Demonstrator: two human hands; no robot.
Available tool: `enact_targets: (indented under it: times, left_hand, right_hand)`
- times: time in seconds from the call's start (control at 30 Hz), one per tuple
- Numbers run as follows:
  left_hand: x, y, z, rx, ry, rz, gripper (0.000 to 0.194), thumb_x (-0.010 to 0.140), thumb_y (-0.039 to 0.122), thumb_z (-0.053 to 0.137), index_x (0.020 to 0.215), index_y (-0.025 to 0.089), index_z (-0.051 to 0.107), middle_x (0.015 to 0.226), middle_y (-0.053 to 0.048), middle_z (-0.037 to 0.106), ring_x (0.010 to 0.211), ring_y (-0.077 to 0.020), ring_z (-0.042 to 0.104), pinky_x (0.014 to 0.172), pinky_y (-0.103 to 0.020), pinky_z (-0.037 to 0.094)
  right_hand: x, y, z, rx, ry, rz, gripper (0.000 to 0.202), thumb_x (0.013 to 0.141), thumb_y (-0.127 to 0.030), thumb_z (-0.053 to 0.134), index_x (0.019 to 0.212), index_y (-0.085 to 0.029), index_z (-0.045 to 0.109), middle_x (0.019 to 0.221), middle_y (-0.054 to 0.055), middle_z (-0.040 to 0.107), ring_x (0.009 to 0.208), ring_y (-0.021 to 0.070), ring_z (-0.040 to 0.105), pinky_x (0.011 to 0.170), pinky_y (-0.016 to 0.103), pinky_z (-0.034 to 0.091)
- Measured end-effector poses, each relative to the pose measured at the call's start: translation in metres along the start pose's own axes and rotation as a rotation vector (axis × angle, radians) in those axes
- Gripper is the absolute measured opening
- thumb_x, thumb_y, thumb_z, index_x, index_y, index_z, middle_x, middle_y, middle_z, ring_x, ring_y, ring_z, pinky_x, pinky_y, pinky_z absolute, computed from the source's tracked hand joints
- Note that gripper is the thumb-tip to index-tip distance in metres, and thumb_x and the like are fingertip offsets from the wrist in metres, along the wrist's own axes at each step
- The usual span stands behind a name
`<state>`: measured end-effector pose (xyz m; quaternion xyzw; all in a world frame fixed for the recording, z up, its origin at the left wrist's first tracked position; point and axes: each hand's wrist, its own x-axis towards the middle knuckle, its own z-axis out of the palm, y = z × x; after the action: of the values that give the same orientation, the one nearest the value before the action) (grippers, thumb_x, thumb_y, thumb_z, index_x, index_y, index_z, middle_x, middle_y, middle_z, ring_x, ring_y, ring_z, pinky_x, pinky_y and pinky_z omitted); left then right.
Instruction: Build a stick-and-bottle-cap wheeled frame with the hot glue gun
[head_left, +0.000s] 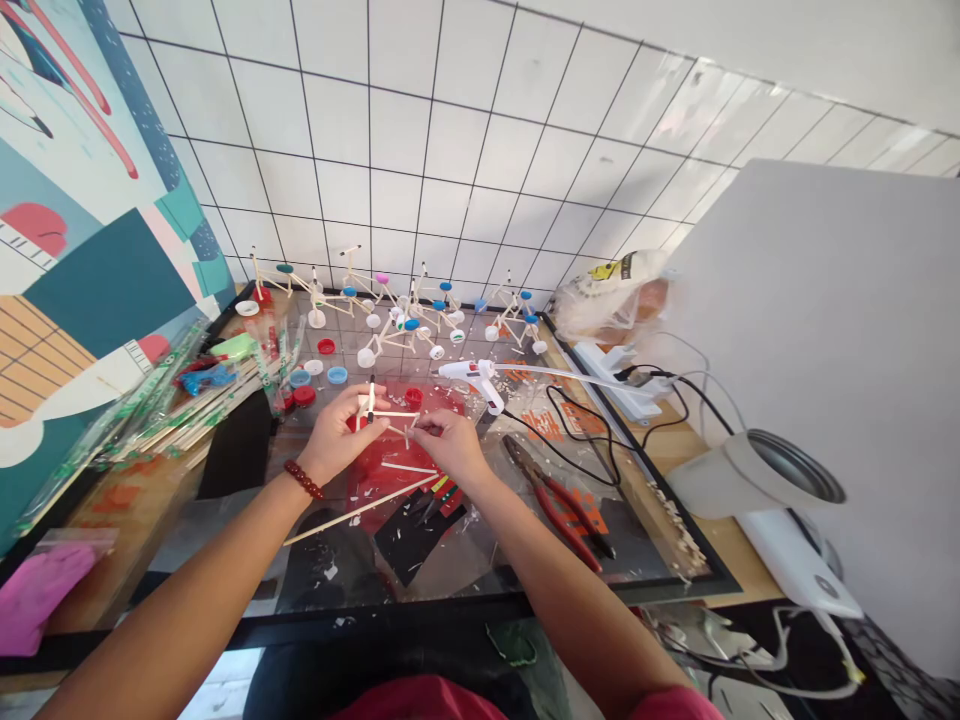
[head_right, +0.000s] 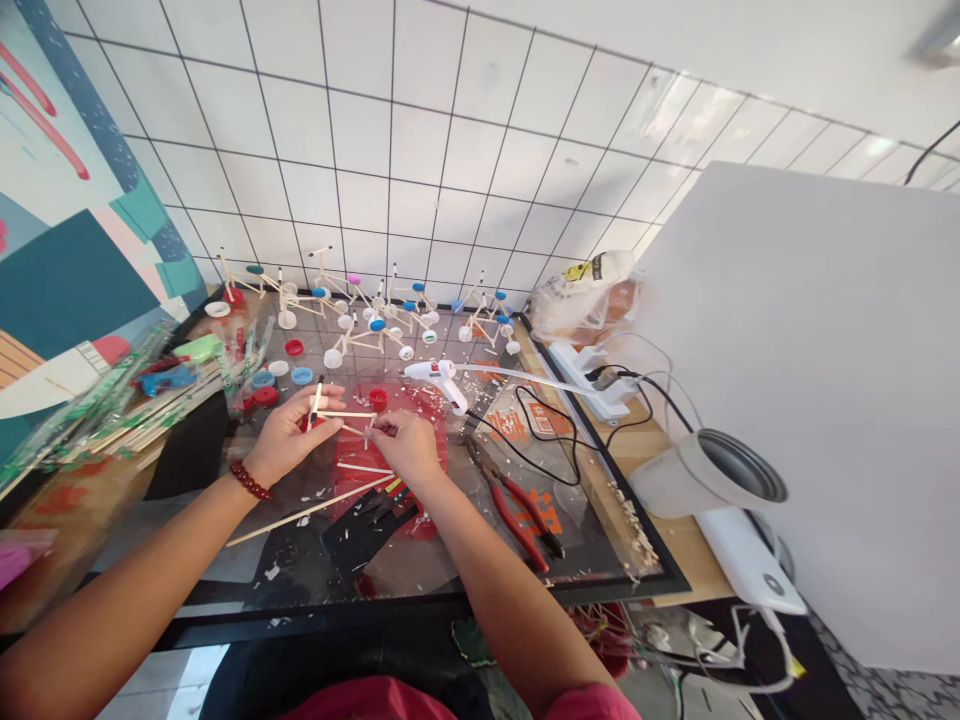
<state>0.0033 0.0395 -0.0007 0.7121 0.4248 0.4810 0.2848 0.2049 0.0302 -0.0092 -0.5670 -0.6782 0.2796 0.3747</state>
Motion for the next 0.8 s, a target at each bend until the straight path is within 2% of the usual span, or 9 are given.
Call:
enact_targets:
  times: [0.13, 0.47, 0.63, 0.8]
  left_hand:
    - [0.0, -0.002, 0.0, 0.009, 0.009, 0.025, 0.023, 0.077, 0.031, 0.071, 0.098, 0.02, 0.071, 0.121, -0.01, 0.066, 0.112, -0.0252, 0.064, 0.103, -0.044, 0.047]
    - [-0.001, -0.002, -0.002, 0.046, 0.007, 0.043, 0.028, 0.078, 0.033, 0.072, 0.103, 0.021, 0.07, 0.124, -0.01, 0.064, 0.115, -0.0261, 0.062, 0.104, -0.044, 0.047]
    - [-0.001, -0.002, -0.001, 0.039, 0.019, 0.024, 0.023, 0.079, 0.034, 0.071, 0.097, 0.02, 0.071, 0.123, -0.01, 0.065, 0.112, -0.0264, 0.064, 0.103, -0.045, 0.047]
    - [0.0, -0.001, 0.0, 0.018, 0.03, 0.006, 0.017, 0.08, 0.035, 0.069, 0.087, 0.02, 0.071, 0.121, -0.011, 0.065, 0.113, -0.0265, 0.064, 0.103, -0.045, 0.047]
  right_hand:
    - [-0.001, 0.0, 0.0, 0.047, 0.008, 0.028, 0.008, 0.073, -0.027, 0.073, 0.079, -0.022, 0.075, 0.076, 0.001, 0.073, 0.068, 0.0156, 0.063, 0.066, 0.026, 0.046]
    - [0.0, 0.0, -0.01, 0.051, 0.055, 0.039, 0.031, 0.068, -0.025, 0.076, 0.099, -0.019, 0.074, 0.09, 0.003, 0.073, 0.079, 0.017, 0.065, 0.077, 0.03, 0.052]
    - [-0.002, -0.002, -0.009, -0.056, 0.022, -0.005, 0.017, 0.075, -0.025, 0.073, 0.091, -0.022, 0.077, 0.092, 0.004, 0.074, 0.084, 0.0189, 0.067, 0.083, 0.032, 0.05]
    - [-0.002, -0.003, -0.005, -0.091, 0.006, 0.019, 0.009, 0.081, -0.027, 0.069, 0.084, -0.027, 0.077, 0.092, 0.0, 0.075, 0.087, 0.0189, 0.068, 0.086, 0.034, 0.049]
